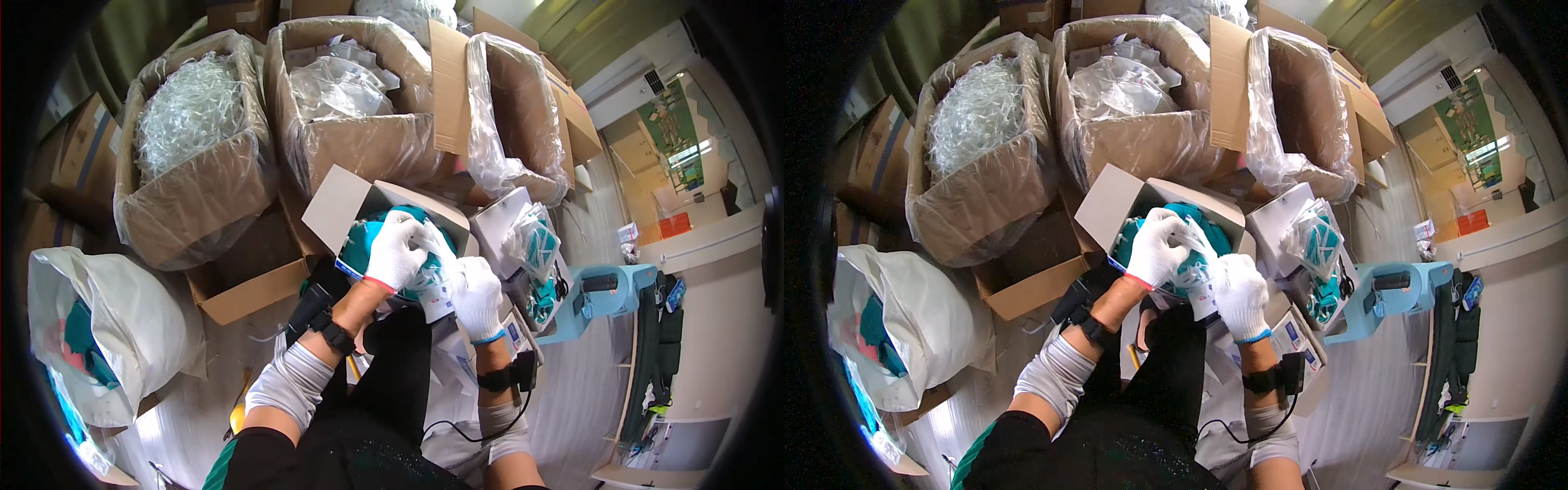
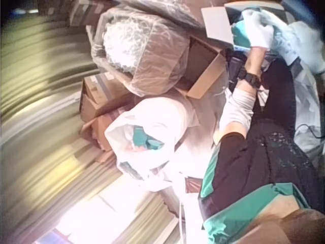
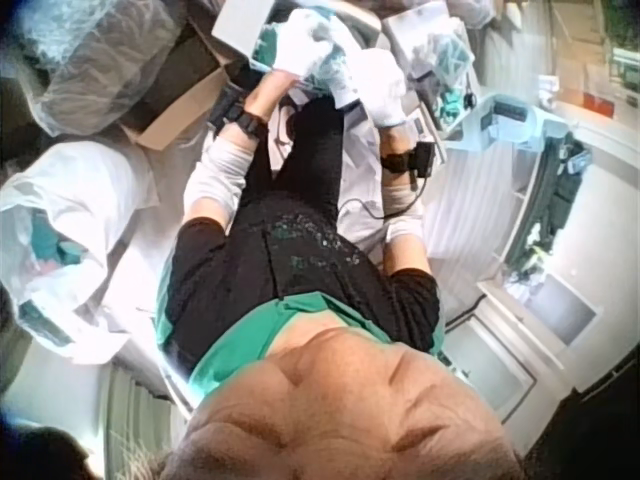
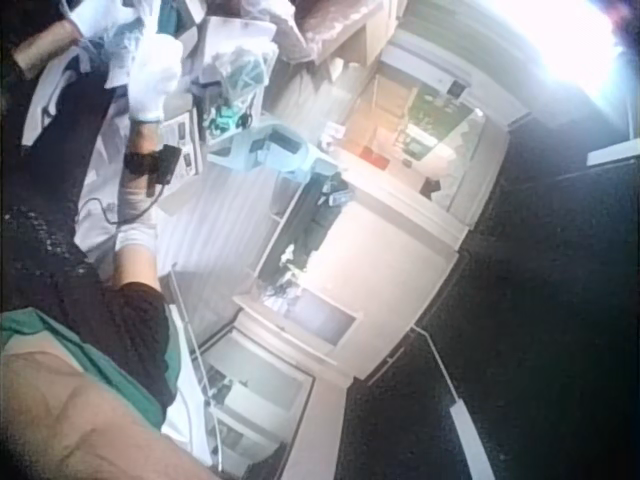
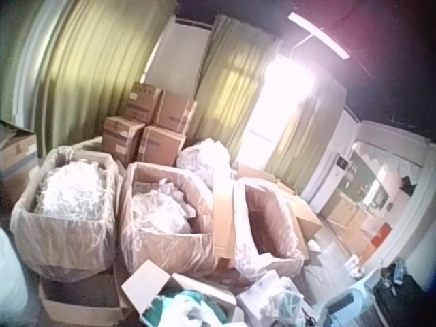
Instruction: Packaging green medical or hygiene masks into smaller boxes from a larger supply.
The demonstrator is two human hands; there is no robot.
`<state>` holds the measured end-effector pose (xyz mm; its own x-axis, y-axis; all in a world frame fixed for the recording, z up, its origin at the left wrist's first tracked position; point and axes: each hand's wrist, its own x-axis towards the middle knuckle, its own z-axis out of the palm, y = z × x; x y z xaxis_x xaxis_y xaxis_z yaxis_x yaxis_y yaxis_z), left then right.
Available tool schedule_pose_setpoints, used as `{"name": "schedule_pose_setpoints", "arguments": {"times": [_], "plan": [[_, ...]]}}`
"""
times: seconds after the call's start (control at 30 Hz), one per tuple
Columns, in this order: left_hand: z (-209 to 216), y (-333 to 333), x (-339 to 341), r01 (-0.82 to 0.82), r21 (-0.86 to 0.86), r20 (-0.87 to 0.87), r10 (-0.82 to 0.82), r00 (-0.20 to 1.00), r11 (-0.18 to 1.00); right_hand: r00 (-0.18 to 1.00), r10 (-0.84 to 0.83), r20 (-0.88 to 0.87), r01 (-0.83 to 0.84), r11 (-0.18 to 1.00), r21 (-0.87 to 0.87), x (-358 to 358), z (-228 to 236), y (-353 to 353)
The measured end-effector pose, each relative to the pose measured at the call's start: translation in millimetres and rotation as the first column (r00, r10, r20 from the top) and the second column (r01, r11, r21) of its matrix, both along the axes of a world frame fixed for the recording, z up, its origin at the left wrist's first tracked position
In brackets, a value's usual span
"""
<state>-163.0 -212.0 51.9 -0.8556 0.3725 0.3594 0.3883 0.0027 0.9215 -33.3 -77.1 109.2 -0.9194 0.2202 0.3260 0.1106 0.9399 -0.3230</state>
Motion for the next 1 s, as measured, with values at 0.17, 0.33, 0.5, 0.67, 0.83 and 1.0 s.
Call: {"name": "schedule_pose_setpoints", "arguments": {"times": [0.17,0.33,0.5,0.67,0.83,1.0], "plan": [[5.4,-21.2,11.0,-0.139,0.038,0.22,0.128,0.967,0.99,0.97,0.024,-0.243,-0.012,0.999,0.05,9.8,22.1,1.4],[-38.3,-31.3,5.8,-0.242,-0.125,0.158,0.26,0.953,0.962,0.985,-0.113,-0.127,0.124,0.989,0.082,6.1,22.6,0.5],[-57.2,-29.1,13.6,-0.156,-0.157,0.154,0.18,0.972,0.975,0.931,-0.163,-0.326,0.126,0.983,-0.132,23.0,14.5,4.5],[-49.8,-33.2,18.3,-0.063,-0.25,0.171,0.108,0.979,0.966,0.832,-0.447,-0.33,0.281,0.85,-0.445,41.4,7.6,37.2],[-12.0,-28.8,25.4,0.168,-0.117,0.259,-0.134,0.957,0.979,0.753,-0.621,-0.217,-0.01,0.319,-0.948,58.0,24.2,54.1],[8.9,-16.5,33.0,0.322,0.773,0.422,-0.822,0.383,0.547,0.896,-0.444,0.01,0.072,0.122,-0.99,58.1,10.5,38.8]]}}
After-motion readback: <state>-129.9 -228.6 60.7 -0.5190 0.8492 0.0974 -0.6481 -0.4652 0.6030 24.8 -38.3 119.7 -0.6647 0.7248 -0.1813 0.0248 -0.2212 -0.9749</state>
